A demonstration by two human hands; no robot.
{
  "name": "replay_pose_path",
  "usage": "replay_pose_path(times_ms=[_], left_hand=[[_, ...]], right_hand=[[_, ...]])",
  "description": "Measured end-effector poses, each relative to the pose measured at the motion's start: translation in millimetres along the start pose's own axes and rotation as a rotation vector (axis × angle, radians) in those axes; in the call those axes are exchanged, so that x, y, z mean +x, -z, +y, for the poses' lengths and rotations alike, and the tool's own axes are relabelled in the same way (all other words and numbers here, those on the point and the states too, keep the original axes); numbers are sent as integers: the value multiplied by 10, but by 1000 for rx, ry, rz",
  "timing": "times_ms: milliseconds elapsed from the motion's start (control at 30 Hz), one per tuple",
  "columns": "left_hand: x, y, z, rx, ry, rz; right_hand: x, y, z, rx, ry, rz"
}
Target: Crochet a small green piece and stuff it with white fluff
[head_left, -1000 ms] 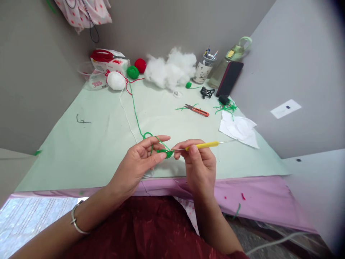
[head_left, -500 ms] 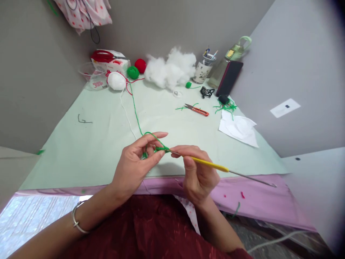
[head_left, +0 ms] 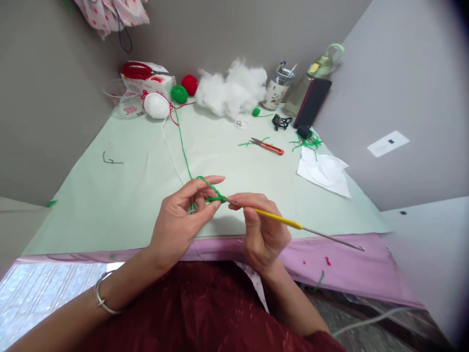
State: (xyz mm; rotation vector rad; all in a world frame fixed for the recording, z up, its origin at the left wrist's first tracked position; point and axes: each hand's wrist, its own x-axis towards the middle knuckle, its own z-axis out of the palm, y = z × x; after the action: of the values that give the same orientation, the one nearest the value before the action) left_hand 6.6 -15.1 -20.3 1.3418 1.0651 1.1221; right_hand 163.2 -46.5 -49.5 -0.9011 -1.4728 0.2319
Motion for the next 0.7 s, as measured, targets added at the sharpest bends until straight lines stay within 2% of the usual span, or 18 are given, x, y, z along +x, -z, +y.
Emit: replay_pose_path(times_ms=[200, 300, 400, 467, 567, 633, 700], left_hand=[[0, -16, -22, -56, 45, -16], [-16, -42, -15, -105, 66, -19], [-16, -56, 21, -337, 228, -109], [4, -43, 51, -505, 388, -198], [58, 2, 76, -645, 497, -244], [87, 26, 73, -658, 463, -222], [96, 29, 61, -615, 424, -216]], right_hand=[[45, 24, -9, 11, -37, -26], [11, 41, 3, -73, 3, -38], [-41, 48, 24, -281, 165, -77], [-45, 55, 25, -286, 178, -67], [19, 58, 14, -19, -78, 40], [82, 44, 15, 175, -250, 87], [127, 18, 24, 276, -329, 68]])
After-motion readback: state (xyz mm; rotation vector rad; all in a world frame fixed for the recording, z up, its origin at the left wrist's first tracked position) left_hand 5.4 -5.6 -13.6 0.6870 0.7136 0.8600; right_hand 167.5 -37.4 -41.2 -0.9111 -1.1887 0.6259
